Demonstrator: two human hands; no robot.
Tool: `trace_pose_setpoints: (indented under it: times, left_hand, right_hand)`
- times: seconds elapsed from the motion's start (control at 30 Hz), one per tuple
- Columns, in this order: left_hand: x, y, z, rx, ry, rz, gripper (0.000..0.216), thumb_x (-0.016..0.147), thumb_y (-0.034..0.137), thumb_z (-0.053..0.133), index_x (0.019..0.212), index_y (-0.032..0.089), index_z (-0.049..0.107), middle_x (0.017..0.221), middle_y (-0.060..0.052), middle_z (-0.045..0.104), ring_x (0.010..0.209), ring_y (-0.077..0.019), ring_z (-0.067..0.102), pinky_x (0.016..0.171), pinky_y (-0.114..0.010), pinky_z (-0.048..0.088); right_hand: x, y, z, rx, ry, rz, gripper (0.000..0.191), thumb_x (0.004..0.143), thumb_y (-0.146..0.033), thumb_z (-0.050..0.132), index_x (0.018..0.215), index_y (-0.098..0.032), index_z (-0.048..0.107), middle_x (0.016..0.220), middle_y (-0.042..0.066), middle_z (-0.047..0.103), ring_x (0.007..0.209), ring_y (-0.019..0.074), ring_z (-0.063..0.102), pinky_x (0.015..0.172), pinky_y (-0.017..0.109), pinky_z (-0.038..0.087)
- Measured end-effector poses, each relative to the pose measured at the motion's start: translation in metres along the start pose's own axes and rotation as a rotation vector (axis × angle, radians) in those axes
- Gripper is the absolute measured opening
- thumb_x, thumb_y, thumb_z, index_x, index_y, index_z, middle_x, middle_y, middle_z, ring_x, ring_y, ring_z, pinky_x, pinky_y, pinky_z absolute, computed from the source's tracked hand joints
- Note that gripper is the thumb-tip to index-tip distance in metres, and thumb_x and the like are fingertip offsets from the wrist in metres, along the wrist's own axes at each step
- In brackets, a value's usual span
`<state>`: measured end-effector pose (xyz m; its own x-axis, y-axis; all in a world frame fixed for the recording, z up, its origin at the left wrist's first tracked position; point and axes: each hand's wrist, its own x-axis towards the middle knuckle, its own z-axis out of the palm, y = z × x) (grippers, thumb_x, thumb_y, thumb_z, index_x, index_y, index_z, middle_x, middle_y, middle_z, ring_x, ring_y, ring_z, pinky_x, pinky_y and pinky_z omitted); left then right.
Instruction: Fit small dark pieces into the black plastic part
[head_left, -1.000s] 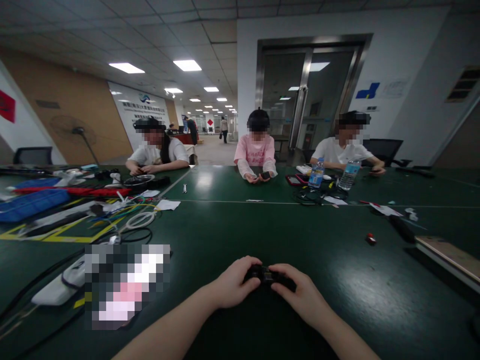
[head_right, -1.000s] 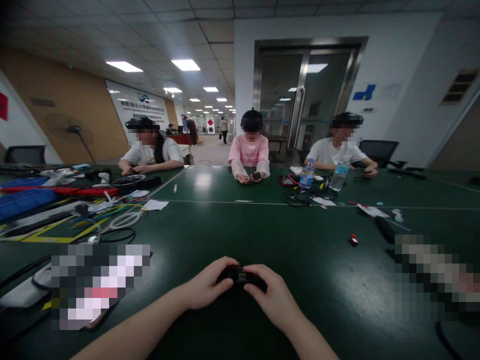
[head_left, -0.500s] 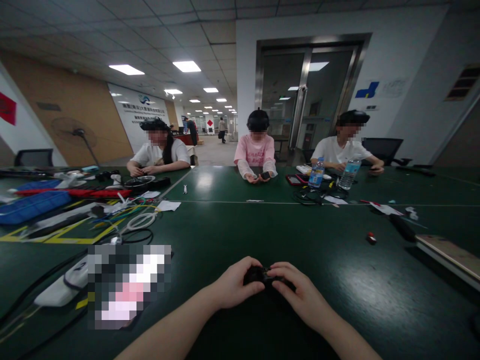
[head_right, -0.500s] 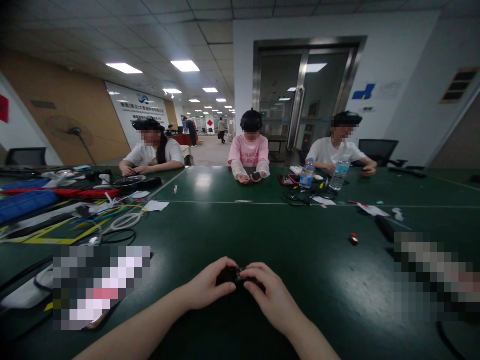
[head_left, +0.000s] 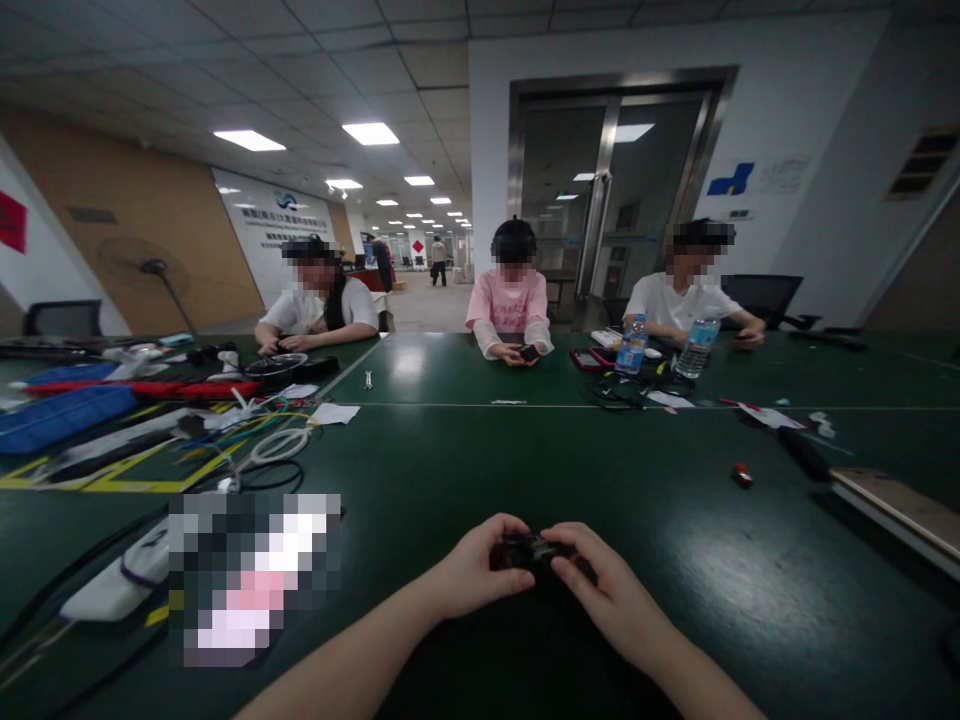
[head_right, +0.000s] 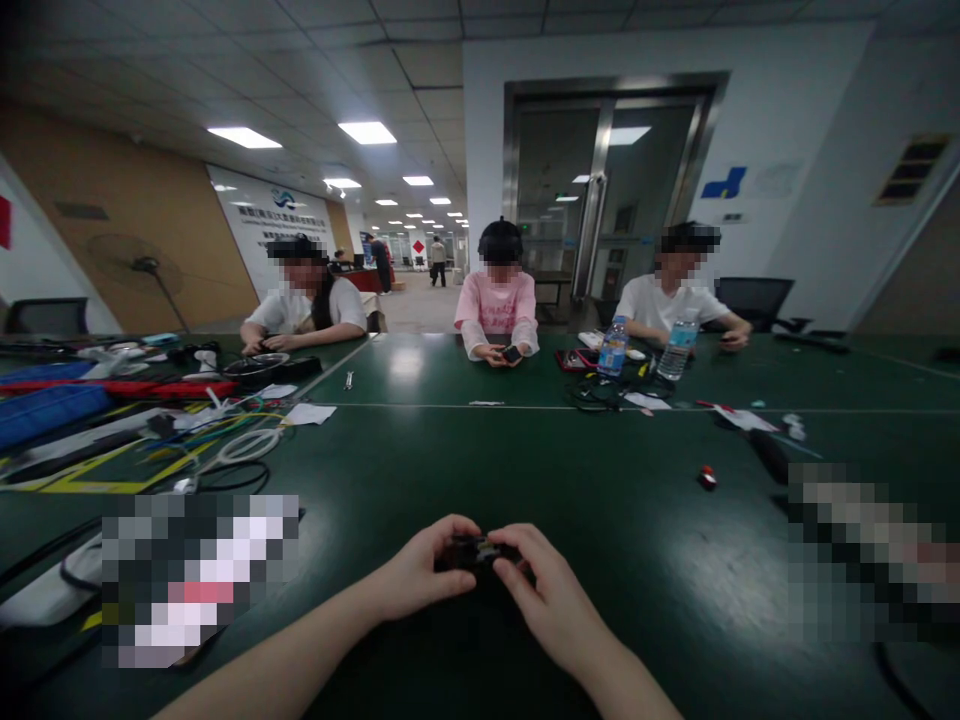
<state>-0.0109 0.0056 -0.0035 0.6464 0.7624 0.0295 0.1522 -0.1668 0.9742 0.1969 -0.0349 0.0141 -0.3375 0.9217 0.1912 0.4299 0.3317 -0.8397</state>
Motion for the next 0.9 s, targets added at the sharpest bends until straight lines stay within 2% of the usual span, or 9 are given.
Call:
trace_pose_setpoints:
  times: [0.13,0.47,0.73,0.9]
  left_hand:
    - [0.0006,-0.0009,-0.0024,-0.039,-0.039,0.013,0.043,0.076,0.024,0.068,0.114,0.017,0.049,0.102,-0.005,0.056,0.089,-0.0183,0.056,0.076,-0.032,0.046]
    - [-0.0012,0.0026,-0.0015,0.029,-0.010,0.012,0.034,0.081,0.026,0.063,0.112,0.019,0.051,0.100,-0.004,0.057,0.087,-0.0177,0.056,0.076,-0.032,0.046]
    - [0.0007,0.0024,-0.0006,0.021,-0.011,-0.001,0.041,0.071,0.025,0.072,0.106,0.017,0.052,0.096,-0.003,0.058,0.086,-0.0180,0.057,0.075,-0.031,0.046]
    - [0.0020,0.0012,0.0009,-0.006,0.000,-0.028,0.048,0.070,0.021,0.071,0.113,0.017,0.049,0.098,-0.003,0.057,0.086,-0.0175,0.057,0.075,-0.031,0.046]
  right_hand:
    - [-0.0002,0.0004,0.0007,-0.004,-0.019,-0.006,0.023,0.088,-0.027,0.046,0.109,-0.026,0.056,0.112,0.005,0.053,0.095,0.0188,0.056,0.080,0.032,0.048]
    - [-0.0008,-0.0007,0.0010,-0.020,-0.006,-0.001,0.027,0.085,-0.032,0.051,0.110,-0.026,0.056,0.109,0.006,0.055,0.095,0.0206,0.056,0.079,0.033,0.048]
    - [-0.0012,-0.0040,0.0031,-0.040,-0.009,0.013,0.021,0.085,-0.031,0.052,0.104,-0.026,0.060,0.104,0.005,0.056,0.091,0.0188,0.057,0.076,0.032,0.048]
    - [0.0004,-0.0009,0.0051,-0.051,0.003,0.010,0.020,0.084,-0.031,0.053,0.102,-0.026,0.061,0.104,0.005,0.056,0.092,0.0197,0.057,0.077,0.032,0.048]
